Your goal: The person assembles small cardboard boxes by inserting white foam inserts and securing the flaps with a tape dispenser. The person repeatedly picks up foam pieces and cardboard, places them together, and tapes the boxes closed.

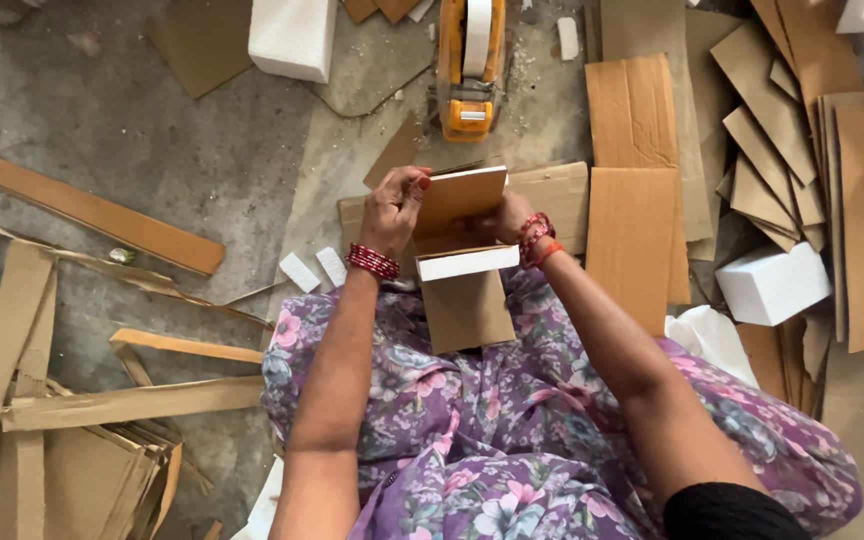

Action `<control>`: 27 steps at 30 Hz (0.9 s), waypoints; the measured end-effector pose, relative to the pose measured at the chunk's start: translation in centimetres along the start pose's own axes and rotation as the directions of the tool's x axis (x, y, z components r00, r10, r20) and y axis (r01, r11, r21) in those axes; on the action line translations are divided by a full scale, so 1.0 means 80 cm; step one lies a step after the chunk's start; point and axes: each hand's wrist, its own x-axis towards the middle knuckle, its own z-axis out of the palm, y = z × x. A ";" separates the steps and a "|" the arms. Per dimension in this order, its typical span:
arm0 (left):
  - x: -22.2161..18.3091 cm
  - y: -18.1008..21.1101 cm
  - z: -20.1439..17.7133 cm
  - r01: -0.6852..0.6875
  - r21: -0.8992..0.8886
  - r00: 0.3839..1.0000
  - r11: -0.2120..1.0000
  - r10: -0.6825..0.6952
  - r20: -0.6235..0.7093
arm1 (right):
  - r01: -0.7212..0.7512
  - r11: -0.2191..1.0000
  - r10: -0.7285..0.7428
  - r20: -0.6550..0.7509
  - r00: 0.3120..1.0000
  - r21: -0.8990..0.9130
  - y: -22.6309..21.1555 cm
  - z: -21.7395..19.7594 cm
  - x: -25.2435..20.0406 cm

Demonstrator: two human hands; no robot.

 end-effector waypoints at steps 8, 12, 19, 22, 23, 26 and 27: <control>0.000 0.005 0.000 -0.116 -0.032 0.993 0.993 0.116 -0.010 | -0.100 0.977 0.107 -0.028 0.994 0.187 -0.044 -0.022 -0.026; -0.003 0.015 -0.003 -0.052 0.060 0.998 0.997 0.050 0.024 | -0.124 0.969 0.134 -0.034 0.990 0.215 -0.052 -0.023 -0.028; -0.004 0.025 -0.006 -0.120 0.022 0.992 0.993 0.119 0.051 | -0.088 0.946 0.097 -0.013 0.995 0.311 -0.037 -0.014 -0.021; -0.007 0.025 -0.006 -0.122 0.029 0.991 0.992 0.120 0.056 | -0.022 0.997 0.019 -0.048 0.999 -0.073 -0.037 -0.011 -0.018; -0.006 0.026 -0.007 -0.128 0.033 0.991 0.991 0.126 0.054 | -0.034 0.999 0.033 -0.071 0.997 -0.023 -0.038 -0.012 -0.017; -0.009 0.026 -0.006 -0.171 0.080 0.984 0.982 0.166 0.069 | -0.102 0.994 0.105 -0.085 0.991 0.033 -0.038 -0.014 -0.018; -0.011 0.027 -0.006 -0.185 0.084 0.981 0.979 0.179 0.076 | -0.145 0.989 0.144 -0.060 0.988 -0.008 -0.038 -0.014 -0.020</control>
